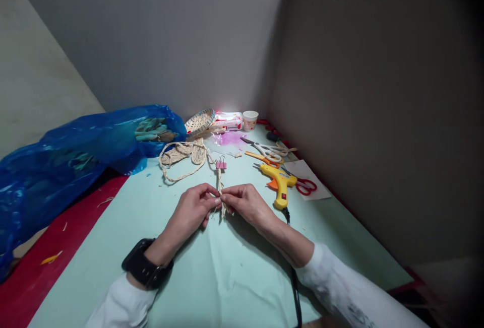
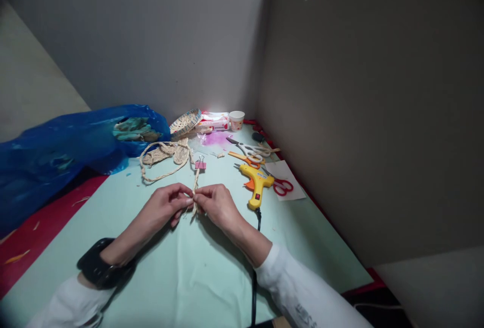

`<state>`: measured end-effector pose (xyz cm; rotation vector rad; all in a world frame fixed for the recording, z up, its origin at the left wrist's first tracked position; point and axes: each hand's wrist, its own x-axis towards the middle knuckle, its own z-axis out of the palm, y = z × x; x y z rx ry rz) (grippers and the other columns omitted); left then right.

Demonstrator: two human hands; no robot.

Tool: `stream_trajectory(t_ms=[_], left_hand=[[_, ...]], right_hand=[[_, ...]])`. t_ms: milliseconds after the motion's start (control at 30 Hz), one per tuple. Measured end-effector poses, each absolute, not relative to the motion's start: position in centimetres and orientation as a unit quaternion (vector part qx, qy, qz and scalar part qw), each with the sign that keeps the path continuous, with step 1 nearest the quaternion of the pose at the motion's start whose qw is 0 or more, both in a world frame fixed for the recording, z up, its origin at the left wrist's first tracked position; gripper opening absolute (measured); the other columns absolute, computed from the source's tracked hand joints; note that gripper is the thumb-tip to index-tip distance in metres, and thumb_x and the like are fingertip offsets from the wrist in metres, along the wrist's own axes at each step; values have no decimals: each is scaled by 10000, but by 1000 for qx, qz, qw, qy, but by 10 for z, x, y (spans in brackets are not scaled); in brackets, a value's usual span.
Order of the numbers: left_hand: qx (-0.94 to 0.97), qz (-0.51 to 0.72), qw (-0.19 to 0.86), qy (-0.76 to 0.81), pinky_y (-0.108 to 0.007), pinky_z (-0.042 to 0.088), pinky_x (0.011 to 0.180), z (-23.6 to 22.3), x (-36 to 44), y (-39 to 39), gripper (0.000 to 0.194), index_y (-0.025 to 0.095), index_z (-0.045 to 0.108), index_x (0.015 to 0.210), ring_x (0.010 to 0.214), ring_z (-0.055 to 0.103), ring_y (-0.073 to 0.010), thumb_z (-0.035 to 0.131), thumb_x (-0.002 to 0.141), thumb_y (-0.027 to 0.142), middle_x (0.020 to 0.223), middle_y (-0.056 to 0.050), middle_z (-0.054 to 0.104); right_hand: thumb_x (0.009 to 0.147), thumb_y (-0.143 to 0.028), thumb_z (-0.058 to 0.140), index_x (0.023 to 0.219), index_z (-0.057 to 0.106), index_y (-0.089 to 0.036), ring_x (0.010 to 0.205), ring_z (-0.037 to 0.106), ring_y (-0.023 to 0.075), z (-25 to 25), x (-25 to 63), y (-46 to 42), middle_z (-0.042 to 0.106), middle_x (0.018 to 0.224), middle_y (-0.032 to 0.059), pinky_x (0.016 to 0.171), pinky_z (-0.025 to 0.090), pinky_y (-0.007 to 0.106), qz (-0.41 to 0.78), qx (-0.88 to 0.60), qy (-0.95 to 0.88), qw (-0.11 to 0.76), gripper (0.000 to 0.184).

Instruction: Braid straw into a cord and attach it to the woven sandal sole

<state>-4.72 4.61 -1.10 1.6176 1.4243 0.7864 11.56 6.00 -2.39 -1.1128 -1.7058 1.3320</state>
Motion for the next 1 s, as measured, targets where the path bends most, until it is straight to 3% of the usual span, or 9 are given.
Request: stream_trajectory(t_ms=[167, 300, 400, 667, 833, 1000], left_hand=[[623, 333, 420, 570, -219, 392, 373, -11, -43, 46, 135, 188, 562, 880, 377, 486, -100, 574, 756, 240, 573, 58, 587], [609, 358, 381, 597, -231, 421, 390, -5, -35, 41, 228, 202, 528, 968, 391, 524, -111, 546, 742, 187, 679, 32, 669], [608, 361, 349, 616, -231, 427, 431, -1, -32, 37, 183, 201, 547, 923, 405, 546, -116, 524, 746, 163, 641, 36, 652], [602, 316, 447, 581, -235, 404, 461, -8, -36, 42, 135, 177, 564, 615, 380, 559, -114, 489, 725, 155, 504, 41, 546], [558, 342, 508, 560, -225, 353, 411, -7, -36, 46, 167, 170, 551, 629, 374, 482, -94, 544, 743, 292, 497, 56, 476], [522, 362, 529, 563, -204, 243, 378, -5, -35, 47, 133, 165, 537, 633, 368, 368, -58, 589, 691, 273, 488, 75, 420]], right_hand=[[833, -229, 497, 600, 585, -166, 520, 329, 101, -17, 115, 54, 410, 502, -49, 515, 243, 238, 431, -455, -702, 338, 257], [851, -199, 509, 837, 674, -162, 586, 427, 125, -9, 114, 48, 563, 593, -25, 596, 294, 242, 371, -482, -716, 343, 169], [861, -172, 507, 996, 650, -139, 636, 513, 141, -5, 115, 46, 674, 705, 20, 636, 320, 245, 329, -498, -738, 315, 200], [823, -147, 516, 736, 647, -161, 574, 527, 129, -6, 120, 52, 685, 648, 28, 568, 312, 235, 331, -498, -759, 258, 159], [854, -185, 503, 770, 645, -168, 623, 564, 122, -7, 123, 56, 706, 679, 7, 605, 350, 219, 357, -480, -761, 252, 165], [825, -184, 548, 789, 670, -169, 617, 544, 105, -5, 128, 61, 671, 668, -21, 587, 348, 204, 369, -469, -764, 243, 129]])
